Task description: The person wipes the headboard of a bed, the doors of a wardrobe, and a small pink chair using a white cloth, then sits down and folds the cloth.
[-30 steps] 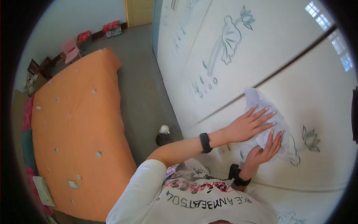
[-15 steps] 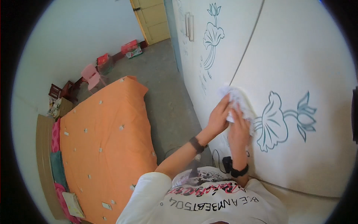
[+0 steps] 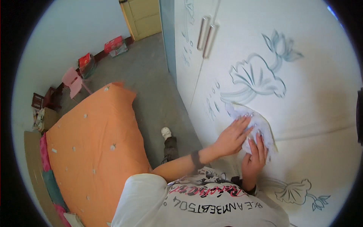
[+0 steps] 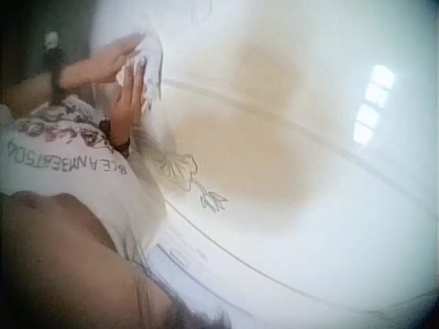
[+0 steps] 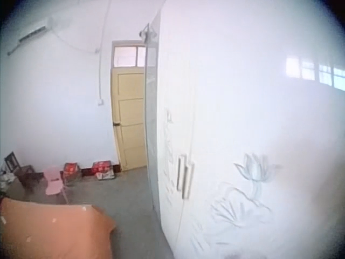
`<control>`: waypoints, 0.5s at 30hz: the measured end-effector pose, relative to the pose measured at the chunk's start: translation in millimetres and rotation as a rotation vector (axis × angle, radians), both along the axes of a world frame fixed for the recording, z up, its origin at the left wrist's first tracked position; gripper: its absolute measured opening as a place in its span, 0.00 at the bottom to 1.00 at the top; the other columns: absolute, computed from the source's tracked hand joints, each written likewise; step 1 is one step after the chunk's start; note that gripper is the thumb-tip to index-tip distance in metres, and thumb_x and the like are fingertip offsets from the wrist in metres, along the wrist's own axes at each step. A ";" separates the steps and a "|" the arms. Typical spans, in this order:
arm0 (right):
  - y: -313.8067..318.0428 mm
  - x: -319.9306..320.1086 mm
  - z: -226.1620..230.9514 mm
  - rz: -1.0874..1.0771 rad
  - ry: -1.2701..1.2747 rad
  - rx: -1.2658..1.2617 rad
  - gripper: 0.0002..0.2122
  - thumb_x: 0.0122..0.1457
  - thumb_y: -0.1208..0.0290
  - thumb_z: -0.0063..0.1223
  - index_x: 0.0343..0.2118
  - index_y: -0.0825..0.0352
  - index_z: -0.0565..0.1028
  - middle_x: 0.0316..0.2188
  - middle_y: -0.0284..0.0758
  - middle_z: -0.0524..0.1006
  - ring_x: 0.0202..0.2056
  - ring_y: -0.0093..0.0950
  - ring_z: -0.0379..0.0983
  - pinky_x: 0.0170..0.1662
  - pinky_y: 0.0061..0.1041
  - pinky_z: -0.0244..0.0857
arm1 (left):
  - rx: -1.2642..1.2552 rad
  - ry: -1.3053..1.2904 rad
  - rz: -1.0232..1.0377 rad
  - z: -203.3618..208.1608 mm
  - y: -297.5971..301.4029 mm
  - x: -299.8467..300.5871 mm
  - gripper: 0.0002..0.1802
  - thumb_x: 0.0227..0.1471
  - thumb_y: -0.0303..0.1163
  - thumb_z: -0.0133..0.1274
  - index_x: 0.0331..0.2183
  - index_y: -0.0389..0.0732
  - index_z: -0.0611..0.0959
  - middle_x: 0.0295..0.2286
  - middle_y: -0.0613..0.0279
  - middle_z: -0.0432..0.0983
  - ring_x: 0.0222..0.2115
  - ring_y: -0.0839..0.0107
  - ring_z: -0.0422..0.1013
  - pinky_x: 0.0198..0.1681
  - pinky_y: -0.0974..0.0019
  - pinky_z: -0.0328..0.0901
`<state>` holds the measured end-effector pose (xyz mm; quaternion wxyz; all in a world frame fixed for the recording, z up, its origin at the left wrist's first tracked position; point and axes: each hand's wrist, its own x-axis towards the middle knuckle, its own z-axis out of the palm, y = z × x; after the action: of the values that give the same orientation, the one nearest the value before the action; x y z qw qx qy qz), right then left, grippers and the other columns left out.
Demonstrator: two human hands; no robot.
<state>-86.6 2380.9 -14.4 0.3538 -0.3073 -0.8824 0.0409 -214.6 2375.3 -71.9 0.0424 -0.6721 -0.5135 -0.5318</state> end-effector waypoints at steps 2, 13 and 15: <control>12.1 -50.9 -0.8 -0.015 -0.099 0.007 0.18 0.42 0.85 0.38 0.40 0.67 0.69 0.46 0.38 0.65 0.47 0.35 0.63 0.46 0.33 0.56 | -0.038 -0.042 -0.018 -19.4 16.8 -42.4 0.33 0.28 0.20 0.48 0.45 0.30 0.64 0.48 0.40 0.52 0.49 0.47 0.53 0.52 0.53 0.50; 82.8 -223.9 -106.3 0.154 -0.318 -0.300 0.18 0.42 0.86 0.35 0.38 0.69 0.69 0.42 0.42 0.68 0.45 0.38 0.62 0.51 0.32 0.52 | -0.522 -0.382 -0.060 -149.5 28.6 -174.1 0.36 0.37 0.29 0.51 0.47 0.27 0.57 0.47 0.38 0.51 0.48 0.49 0.53 0.49 0.61 0.55; 89.0 -237.7 -108.6 0.172 -0.264 -0.298 0.18 0.42 0.84 0.36 0.39 0.69 0.69 0.44 0.43 0.66 0.47 0.37 0.61 0.51 0.31 0.52 | -0.522 -0.355 -0.080 -134.5 32.9 -198.0 0.36 0.39 0.32 0.51 0.48 0.27 0.56 0.48 0.37 0.51 0.48 0.49 0.54 0.48 0.61 0.56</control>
<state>-324.3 2469.9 -123.0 0.1812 -0.2824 -0.9283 0.1602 -412.6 2408.2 -206.4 -0.2429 -0.5766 -0.6051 -0.4923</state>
